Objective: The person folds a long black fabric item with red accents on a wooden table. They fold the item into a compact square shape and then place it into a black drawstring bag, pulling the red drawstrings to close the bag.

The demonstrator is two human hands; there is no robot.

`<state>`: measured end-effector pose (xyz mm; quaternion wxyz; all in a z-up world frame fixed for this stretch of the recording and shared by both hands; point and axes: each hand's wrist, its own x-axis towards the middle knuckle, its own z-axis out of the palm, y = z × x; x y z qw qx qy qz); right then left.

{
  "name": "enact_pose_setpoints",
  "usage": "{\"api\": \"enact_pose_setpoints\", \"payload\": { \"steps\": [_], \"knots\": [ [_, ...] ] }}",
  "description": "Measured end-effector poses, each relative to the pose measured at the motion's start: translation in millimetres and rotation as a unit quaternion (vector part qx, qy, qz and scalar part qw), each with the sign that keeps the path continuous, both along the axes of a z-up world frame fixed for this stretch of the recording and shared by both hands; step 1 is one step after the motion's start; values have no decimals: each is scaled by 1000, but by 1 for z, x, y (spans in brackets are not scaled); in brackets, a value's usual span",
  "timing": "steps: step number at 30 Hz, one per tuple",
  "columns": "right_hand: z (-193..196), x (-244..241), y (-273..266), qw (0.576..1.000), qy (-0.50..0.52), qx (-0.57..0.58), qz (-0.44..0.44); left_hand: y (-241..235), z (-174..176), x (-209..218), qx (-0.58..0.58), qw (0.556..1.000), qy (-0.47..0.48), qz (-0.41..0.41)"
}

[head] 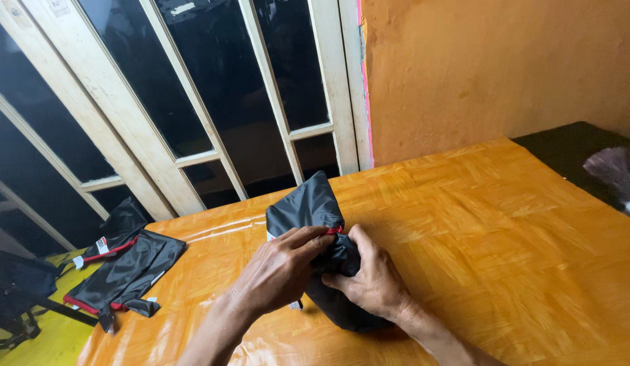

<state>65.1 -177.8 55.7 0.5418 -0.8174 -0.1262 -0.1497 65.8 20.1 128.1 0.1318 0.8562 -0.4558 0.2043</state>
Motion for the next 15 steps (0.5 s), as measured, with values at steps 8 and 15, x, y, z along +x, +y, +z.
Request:
{"api": "enact_pose_setpoints", "payload": {
  "steps": [8,15],
  "knots": [
    [-7,6,9,996,43,-61,-37,-14,-22,3,-214,973,-83,-32],
    [10,9,8,997,26,-65,22,-30,-17,5,-326,937,64,104]
  ]
}}
